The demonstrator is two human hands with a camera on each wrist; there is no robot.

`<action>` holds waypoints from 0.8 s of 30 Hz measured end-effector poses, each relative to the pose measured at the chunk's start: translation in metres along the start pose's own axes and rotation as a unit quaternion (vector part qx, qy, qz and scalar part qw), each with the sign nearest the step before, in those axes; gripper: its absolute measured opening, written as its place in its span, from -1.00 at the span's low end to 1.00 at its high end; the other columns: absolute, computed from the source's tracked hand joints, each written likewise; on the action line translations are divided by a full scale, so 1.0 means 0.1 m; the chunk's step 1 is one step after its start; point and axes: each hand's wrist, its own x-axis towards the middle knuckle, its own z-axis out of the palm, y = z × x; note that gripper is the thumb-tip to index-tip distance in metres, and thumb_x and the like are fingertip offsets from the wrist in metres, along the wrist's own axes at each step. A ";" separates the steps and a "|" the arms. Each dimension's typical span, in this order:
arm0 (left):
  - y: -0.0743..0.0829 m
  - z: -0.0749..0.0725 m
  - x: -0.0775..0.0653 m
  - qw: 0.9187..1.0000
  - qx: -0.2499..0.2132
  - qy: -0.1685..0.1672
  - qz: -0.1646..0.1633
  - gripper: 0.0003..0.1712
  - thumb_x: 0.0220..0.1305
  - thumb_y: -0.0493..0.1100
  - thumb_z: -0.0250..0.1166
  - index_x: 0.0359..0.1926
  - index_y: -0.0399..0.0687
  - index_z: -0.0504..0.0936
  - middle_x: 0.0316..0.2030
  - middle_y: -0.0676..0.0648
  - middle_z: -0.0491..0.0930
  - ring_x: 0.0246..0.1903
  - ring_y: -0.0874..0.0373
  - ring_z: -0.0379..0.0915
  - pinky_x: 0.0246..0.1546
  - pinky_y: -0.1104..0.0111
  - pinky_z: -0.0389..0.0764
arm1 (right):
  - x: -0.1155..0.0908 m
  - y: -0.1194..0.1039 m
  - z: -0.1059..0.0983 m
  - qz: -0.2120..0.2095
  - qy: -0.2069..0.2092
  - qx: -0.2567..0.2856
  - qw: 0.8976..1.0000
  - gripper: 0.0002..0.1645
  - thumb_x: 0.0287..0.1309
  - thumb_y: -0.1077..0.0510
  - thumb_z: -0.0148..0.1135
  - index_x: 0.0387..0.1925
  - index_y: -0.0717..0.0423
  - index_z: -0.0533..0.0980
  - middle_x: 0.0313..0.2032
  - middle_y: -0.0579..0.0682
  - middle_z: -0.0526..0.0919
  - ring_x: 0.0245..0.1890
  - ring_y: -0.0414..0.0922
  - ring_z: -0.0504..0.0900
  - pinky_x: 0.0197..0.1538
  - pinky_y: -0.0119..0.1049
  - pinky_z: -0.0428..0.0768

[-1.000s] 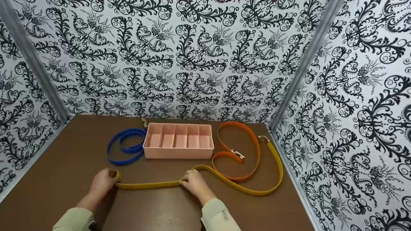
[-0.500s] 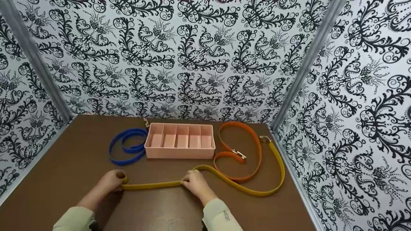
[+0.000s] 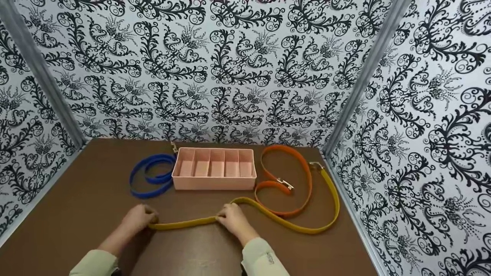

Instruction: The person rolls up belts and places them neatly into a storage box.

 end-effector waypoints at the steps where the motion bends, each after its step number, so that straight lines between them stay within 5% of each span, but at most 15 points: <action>1: 0.00 0.00 0.00 1.000 0.008 0.002 0.005 -0.77 0.22 -0.33 0.19 -0.55 -0.19 0.68 -0.56 0.00 0.56 -0.54 0.15 0.39 -0.45 0.26 0.51 | 0.00 0.00 0.00 0.000 -0.001 0.000 1.000 -0.88 0.17 0.16 0.35 -0.38 0.10 0.74 -0.43 -0.16 0.57 -0.32 -0.16 0.47 -0.19 -0.25 0.46; 5: 0.01 0.00 0.00 1.000 0.007 0.005 0.006 -0.88 0.22 -0.36 0.25 -0.24 -0.32 0.68 -0.38 -0.07 0.63 -0.39 0.07 0.52 -0.32 0.18 0.58 | 0.00 0.02 0.01 -0.001 0.003 -0.003 1.000 -0.89 0.16 0.17 0.35 -0.38 0.11 0.74 -0.44 -0.15 0.56 -0.33 -0.15 0.47 -0.19 -0.25 0.46; 8: 0.03 0.00 0.00 1.000 0.002 0.017 -0.006 -0.67 0.15 -0.33 0.34 -0.05 -0.38 0.58 -0.26 -0.18 0.62 -0.26 -0.04 0.55 -0.20 0.11 0.58 | -0.01 0.02 0.00 -0.005 0.010 -0.009 1.000 -0.88 0.15 0.18 0.35 -0.36 0.13 0.74 -0.43 -0.14 0.57 -0.33 -0.14 0.48 -0.19 -0.24 0.47; 14: 0.02 0.04 0.00 0.997 -0.012 0.059 -0.057 -0.53 0.01 -0.23 0.50 -0.11 -0.41 0.53 -0.22 -0.30 0.52 -0.37 -0.07 0.50 -0.33 0.14 0.60 | 0.00 0.02 0.00 -0.013 0.011 -0.014 1.000 -0.86 0.17 0.17 0.35 -0.34 0.15 0.74 -0.45 -0.13 0.55 -0.36 -0.16 0.47 -0.22 -0.27 0.46; 24: 0.03 0.14 0.00 0.998 -0.054 0.039 0.004 -0.73 0.16 -0.33 0.39 -0.12 -0.36 0.62 -0.22 -0.21 0.63 -0.15 -0.10 0.53 -0.09 0.06 0.55 | 0.00 0.03 0.02 -0.007 0.013 -0.012 1.000 -0.87 0.17 0.16 0.35 -0.34 0.14 0.74 -0.44 -0.14 0.55 -0.35 -0.17 0.46 -0.22 -0.27 0.46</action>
